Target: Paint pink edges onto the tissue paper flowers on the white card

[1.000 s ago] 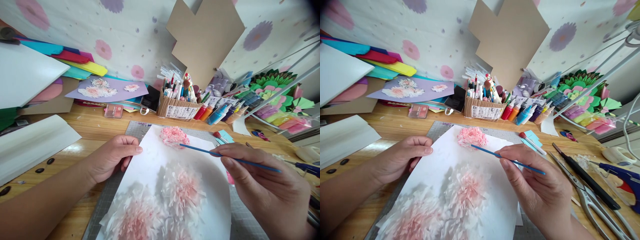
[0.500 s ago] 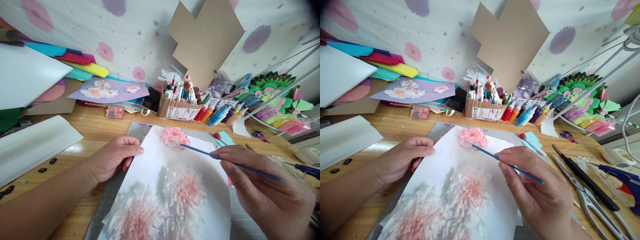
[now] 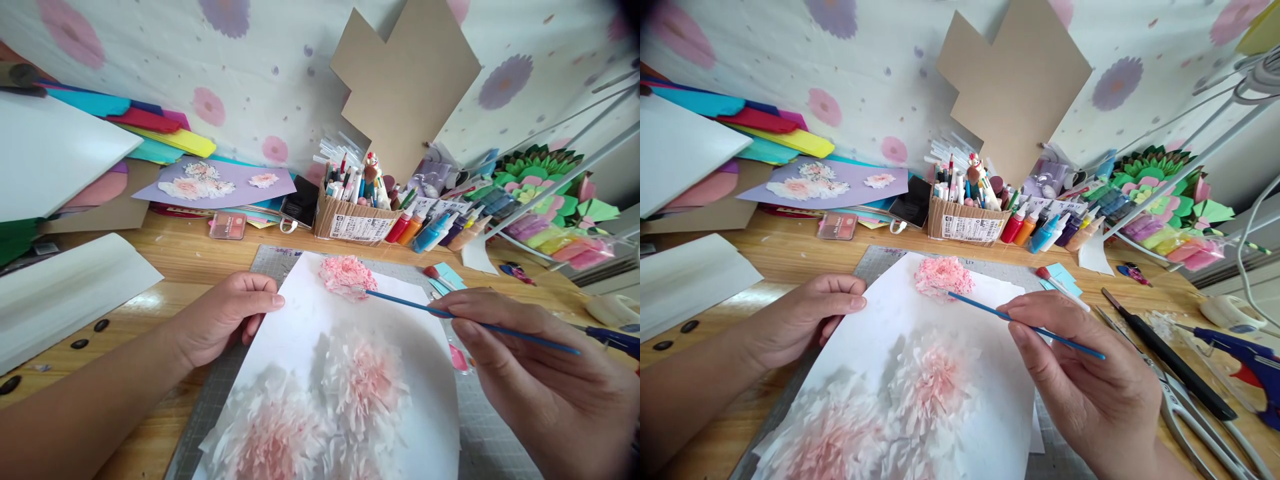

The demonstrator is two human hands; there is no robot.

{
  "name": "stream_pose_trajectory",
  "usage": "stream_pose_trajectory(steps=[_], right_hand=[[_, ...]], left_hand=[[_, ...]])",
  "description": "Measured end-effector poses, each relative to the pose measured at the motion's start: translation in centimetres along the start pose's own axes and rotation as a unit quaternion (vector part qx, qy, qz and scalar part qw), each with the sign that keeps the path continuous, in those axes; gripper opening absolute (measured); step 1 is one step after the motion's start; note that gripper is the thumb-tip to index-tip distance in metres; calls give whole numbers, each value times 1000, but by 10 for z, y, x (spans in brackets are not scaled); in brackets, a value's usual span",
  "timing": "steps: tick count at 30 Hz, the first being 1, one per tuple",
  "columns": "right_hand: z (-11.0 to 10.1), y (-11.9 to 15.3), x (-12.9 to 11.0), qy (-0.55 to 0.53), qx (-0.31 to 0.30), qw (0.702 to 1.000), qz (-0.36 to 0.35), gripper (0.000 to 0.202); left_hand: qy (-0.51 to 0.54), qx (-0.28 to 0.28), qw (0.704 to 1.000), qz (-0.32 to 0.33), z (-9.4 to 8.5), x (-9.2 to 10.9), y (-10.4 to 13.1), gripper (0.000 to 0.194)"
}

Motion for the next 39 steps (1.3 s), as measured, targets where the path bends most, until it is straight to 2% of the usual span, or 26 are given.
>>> stream_pose_trajectory(steps=[14, 19, 39], right_hand=[[-3, -1, 1, 8, 2, 1000, -12, 21], [-8, -2, -1, 6, 15, 1000, 15, 17], [-1, -3, -1, 3, -31, 999, -10, 20]], left_hand=[[1, -3, 1000, 2, 0, 2, 0, 36], [-10, 1, 1000, 1, 0, 1, 1, 36], [4, 0, 1000, 2, 1, 0, 1, 35]])
Point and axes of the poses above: each hand's wrist, its own y-axis away from the middle knuckle, its own z-axis out of the palm, x = y × z, the point moved 3 cm from there along -y, towards the middle knuckle, and after that the axes turned 1 degree about -x, right-handed, at the moved point
